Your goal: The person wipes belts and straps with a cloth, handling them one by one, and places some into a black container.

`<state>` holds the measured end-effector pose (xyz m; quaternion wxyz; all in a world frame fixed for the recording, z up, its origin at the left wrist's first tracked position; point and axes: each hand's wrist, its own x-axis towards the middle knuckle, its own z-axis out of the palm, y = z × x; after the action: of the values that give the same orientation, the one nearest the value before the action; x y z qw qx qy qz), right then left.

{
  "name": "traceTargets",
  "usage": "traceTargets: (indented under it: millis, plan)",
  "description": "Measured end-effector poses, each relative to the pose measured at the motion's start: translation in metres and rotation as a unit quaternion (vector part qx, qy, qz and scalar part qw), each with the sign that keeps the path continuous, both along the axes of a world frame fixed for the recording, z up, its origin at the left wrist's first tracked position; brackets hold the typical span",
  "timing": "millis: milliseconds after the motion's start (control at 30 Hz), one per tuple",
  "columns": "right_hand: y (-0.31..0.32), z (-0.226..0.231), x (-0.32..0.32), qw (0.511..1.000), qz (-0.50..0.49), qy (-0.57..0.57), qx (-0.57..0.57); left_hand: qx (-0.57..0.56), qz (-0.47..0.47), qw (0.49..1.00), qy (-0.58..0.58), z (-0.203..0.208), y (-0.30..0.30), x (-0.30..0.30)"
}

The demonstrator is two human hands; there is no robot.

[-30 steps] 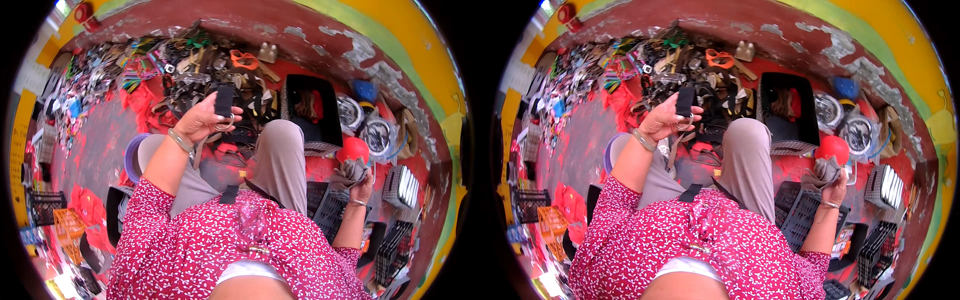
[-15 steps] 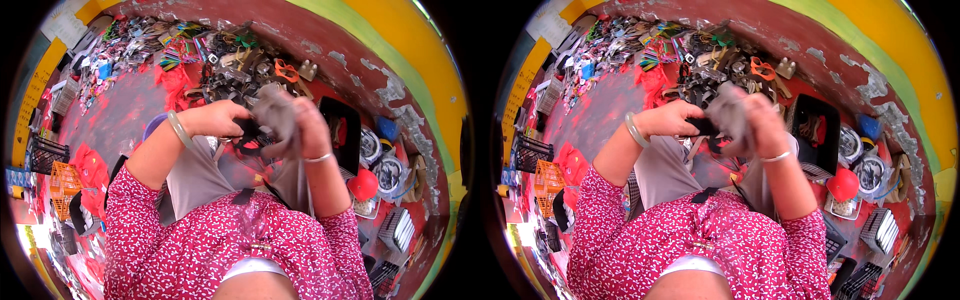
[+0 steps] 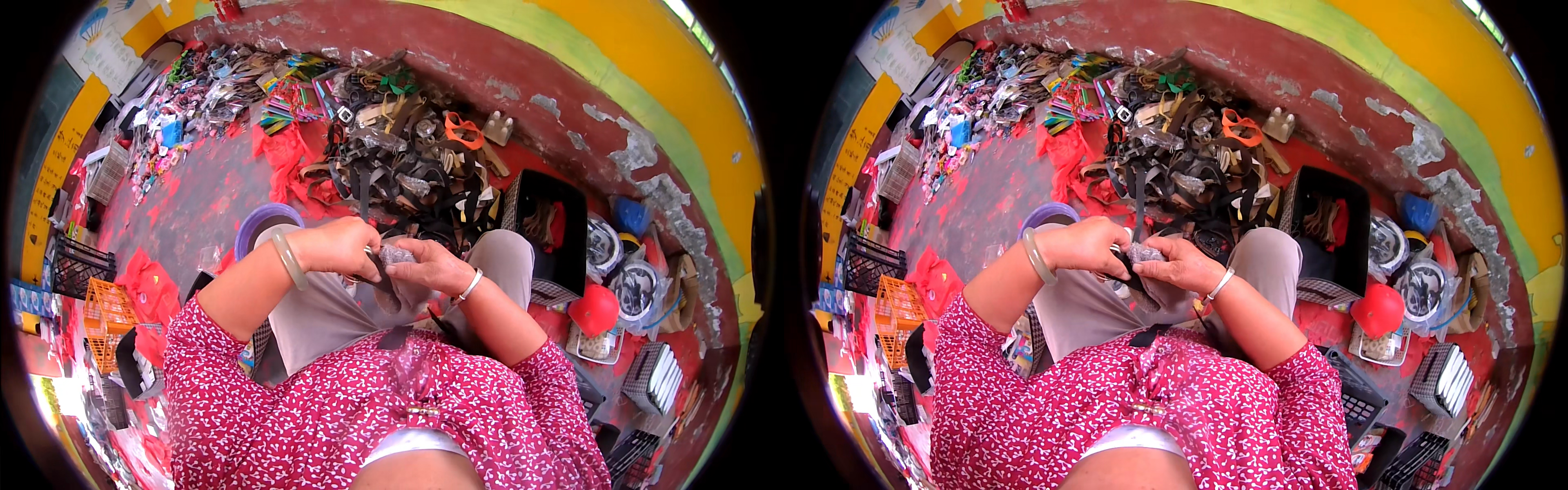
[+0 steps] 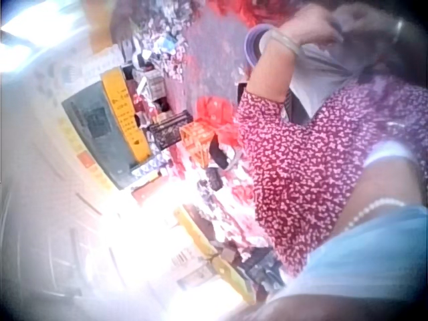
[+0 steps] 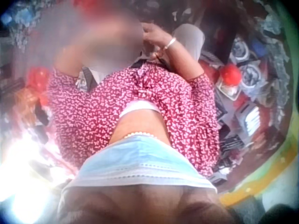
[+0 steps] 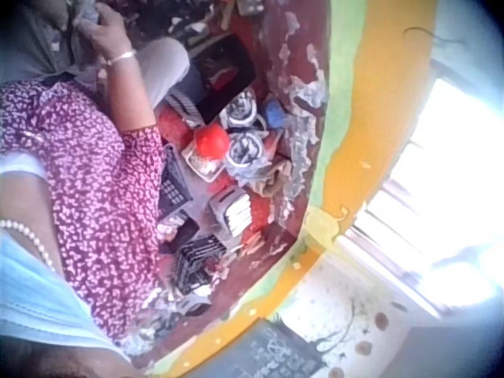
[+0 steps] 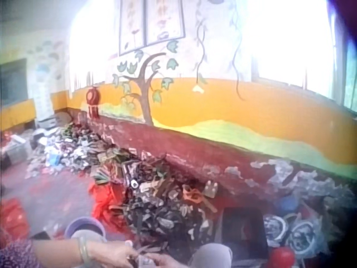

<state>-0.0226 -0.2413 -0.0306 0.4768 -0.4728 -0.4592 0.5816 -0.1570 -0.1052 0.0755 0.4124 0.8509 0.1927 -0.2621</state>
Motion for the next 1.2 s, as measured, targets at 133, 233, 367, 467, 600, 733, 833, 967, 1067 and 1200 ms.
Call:
traceTargets:
  millis: [133,233,367,467,600,733,833,967,1067,1200]
  plan:
    - [-0.001,0.01,0.002,0.997,-0.029,0.056,0.032,-0.093,0.069,0.991,-0.073,0.0,0.009,0.001]
    - [-0.002,0.017,-0.007,0.98,-0.036,0.191,0.033,-0.023,0.037,0.99,-0.135,-0.001,0.01,0.007]
    - [-0.004,0.013,-0.001,0.982,0.009,0.185,-0.02,-0.002,0.039,0.995,-0.088,0.004,0.004,0.018]
    - [0.001,0.012,0.007,0.994,0.003,0.101,-0.036,0.035,0.022,0.992,-0.119,-0.006,0.003,0.023]
    - [0.0,0.023,0.007,0.981,-0.016,0.186,-0.047,0.084,0.01,0.975,-0.207,-0.011,0.006,0.026]
    - [0.0,0.034,0.005,0.978,0.005,0.196,-0.075,0.091,-0.059,0.961,-0.254,-0.001,0.001,0.031]
    - [0.001,0.033,0.014,0.995,0.014,0.081,-0.061,0.127,-0.079,0.934,-0.324,0.006,-0.008,0.026]
    - [-0.003,0.051,0.021,0.998,0.037,-0.037,-0.026,0.113,-0.039,0.948,-0.295,0.034,-0.023,0.016]
    - [-0.007,0.075,0.02,0.989,0.075,-0.123,-0.016,0.137,-0.023,0.95,-0.279,0.052,-0.033,0.005]
    - [-0.014,0.097,0.019,0.977,0.055,-0.205,0.034,0.149,0.005,0.942,-0.302,0.067,-0.042,-0.005]
